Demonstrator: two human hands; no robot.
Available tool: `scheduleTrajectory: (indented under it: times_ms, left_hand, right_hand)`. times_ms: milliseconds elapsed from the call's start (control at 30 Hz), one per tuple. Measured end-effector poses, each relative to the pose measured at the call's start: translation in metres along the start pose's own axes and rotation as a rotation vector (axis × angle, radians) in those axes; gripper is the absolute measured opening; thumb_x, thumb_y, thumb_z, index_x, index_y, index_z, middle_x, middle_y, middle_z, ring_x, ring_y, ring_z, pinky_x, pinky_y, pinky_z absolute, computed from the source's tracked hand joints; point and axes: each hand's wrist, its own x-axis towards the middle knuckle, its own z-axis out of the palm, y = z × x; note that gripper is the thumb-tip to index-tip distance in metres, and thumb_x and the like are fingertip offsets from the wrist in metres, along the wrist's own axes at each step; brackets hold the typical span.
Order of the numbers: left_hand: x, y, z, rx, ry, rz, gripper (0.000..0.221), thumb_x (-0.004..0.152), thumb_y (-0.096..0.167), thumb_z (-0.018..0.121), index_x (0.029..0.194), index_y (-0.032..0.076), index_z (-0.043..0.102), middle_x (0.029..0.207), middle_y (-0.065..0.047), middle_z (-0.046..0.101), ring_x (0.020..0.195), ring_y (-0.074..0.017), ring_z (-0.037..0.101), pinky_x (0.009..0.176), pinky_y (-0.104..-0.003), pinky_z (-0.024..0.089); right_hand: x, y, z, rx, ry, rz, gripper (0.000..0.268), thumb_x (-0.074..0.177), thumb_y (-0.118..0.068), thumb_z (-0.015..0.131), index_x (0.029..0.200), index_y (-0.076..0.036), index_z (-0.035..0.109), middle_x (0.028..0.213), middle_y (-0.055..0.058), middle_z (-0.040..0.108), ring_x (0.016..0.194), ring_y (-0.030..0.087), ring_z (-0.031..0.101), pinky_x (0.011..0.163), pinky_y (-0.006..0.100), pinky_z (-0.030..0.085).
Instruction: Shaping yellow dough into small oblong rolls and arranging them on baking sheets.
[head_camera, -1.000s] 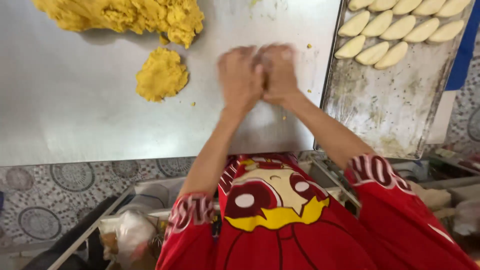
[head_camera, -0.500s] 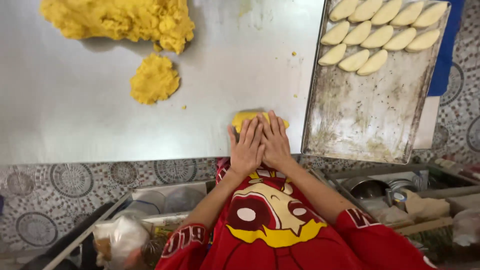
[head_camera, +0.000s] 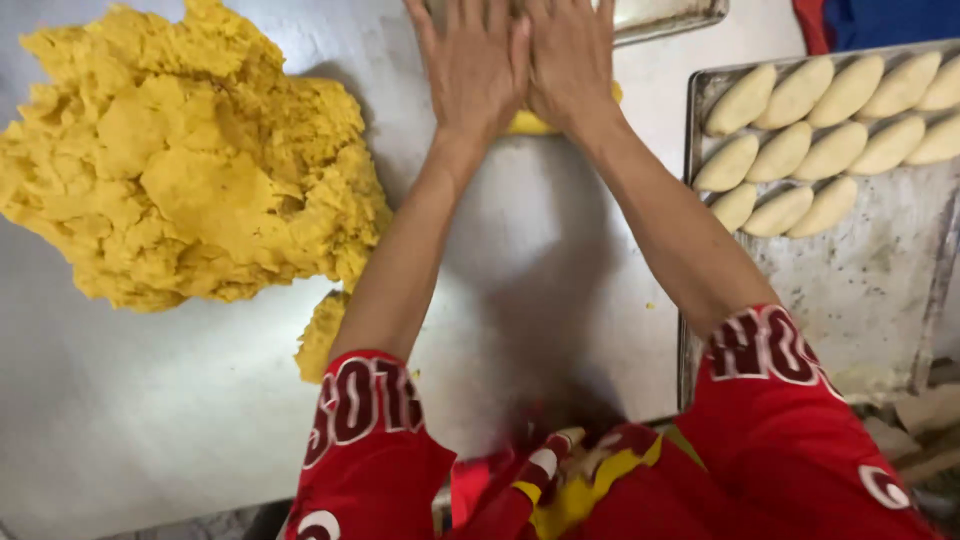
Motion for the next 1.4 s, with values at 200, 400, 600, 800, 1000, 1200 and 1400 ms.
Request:
scheduleTrajectory:
  times_ms: [200, 400, 600, 800, 1000, 1200, 1400]
  left_hand:
    - [-0.156, 0.040, -0.107, -0.077, -0.508, 0.110, 0.076, 0.107, 0.054, 0.033, 0.163, 0.003, 0.027, 0.171, -0.016, 0.020, 0.159, -0.0360, 0.017, 0.125, -0.066, 0.010]
    - [-0.082, 0.037, -0.065, -0.260, -0.299, 0.063, 0.050, 0.115, 0.028, 0.048, 0.160, 0.005, 0.042, 0.168, -0.016, 0.019, 0.159, -0.0370, 0.016, 0.128, -0.069, 0.009]
    - [-0.205, 0.085, -0.090, -0.025, -0.472, 0.065, 0.071, 0.104, 0.033, 0.052, 0.167, 0.007, 0.034, 0.168, -0.020, 0.007, 0.156, -0.0394, 0.004, 0.118, -0.079, 0.003]
    - [-0.400, 0.141, -0.135, -0.093, -0.493, 0.128, 0.073, 0.106, 0.042, 0.051, 0.165, 0.007, 0.025, 0.173, -0.017, 0.015, 0.159, -0.0370, 0.009, 0.121, -0.073, 0.001]
    - [-0.425, 0.142, -0.098, -0.122, -0.519, 0.257, 0.068, 0.104, 0.041, 0.050, 0.165, 0.019, 0.029, 0.171, -0.014, 0.023, 0.156, -0.0426, 0.017, 0.113, -0.085, 0.004]
    - [-0.171, 0.126, -0.056, -0.112, -0.595, 0.197, 0.069, 0.107, 0.055, 0.020, 0.166, 0.019, 0.023, 0.173, -0.013, 0.016, 0.157, -0.0370, 0.003, 0.112, -0.084, -0.009]
    - [-0.138, 0.113, -0.060, -0.121, -0.663, 0.115, 0.070, 0.108, 0.047, 0.051, 0.166, 0.020, 0.024, 0.171, -0.018, 0.009, 0.158, -0.0389, 0.002, 0.116, -0.083, -0.011]
  right_hand:
    - [-0.141, -0.048, -0.122, 0.245, -0.527, 0.040, 0.067, 0.109, -0.038, 0.030, 0.164, 0.000, 0.018, 0.171, 0.019, 0.023, 0.158, 0.044, 0.014, 0.126, 0.061, 0.010]
    - [-0.089, -0.004, -0.089, 0.275, -0.255, -0.042, 0.057, 0.115, -0.041, 0.036, 0.159, -0.005, 0.042, 0.163, 0.016, 0.042, 0.152, 0.042, 0.026, 0.123, 0.059, 0.021]
    - [-0.199, -0.041, -0.117, 0.333, -0.469, -0.127, 0.072, 0.112, -0.048, 0.023, 0.161, 0.002, 0.034, 0.167, 0.022, 0.025, 0.151, 0.050, 0.007, 0.115, 0.077, 0.006]
    - [-0.392, -0.088, -0.202, 0.329, -0.491, -0.120, 0.084, 0.105, -0.061, 0.033, 0.163, -0.002, 0.021, 0.169, 0.023, 0.022, 0.155, 0.048, 0.011, 0.119, 0.072, 0.005]
    - [-0.424, -0.098, -0.193, 0.417, -0.460, -0.034, 0.088, 0.105, -0.065, 0.030, 0.166, -0.004, 0.014, 0.171, 0.021, 0.014, 0.155, 0.049, 0.007, 0.122, 0.067, 0.003]
    - [-0.279, -0.009, -0.090, 0.135, -0.264, 0.223, 0.086, 0.108, -0.063, 0.019, 0.163, 0.002, 0.009, 0.166, 0.034, 0.016, 0.147, 0.064, 0.009, 0.117, 0.078, 0.009]
    - [-0.221, 0.001, -0.119, 0.100, -0.401, 0.244, 0.097, 0.100, -0.075, 0.014, 0.164, -0.001, 0.019, 0.170, 0.023, 0.015, 0.150, 0.052, 0.001, 0.120, 0.069, -0.002]
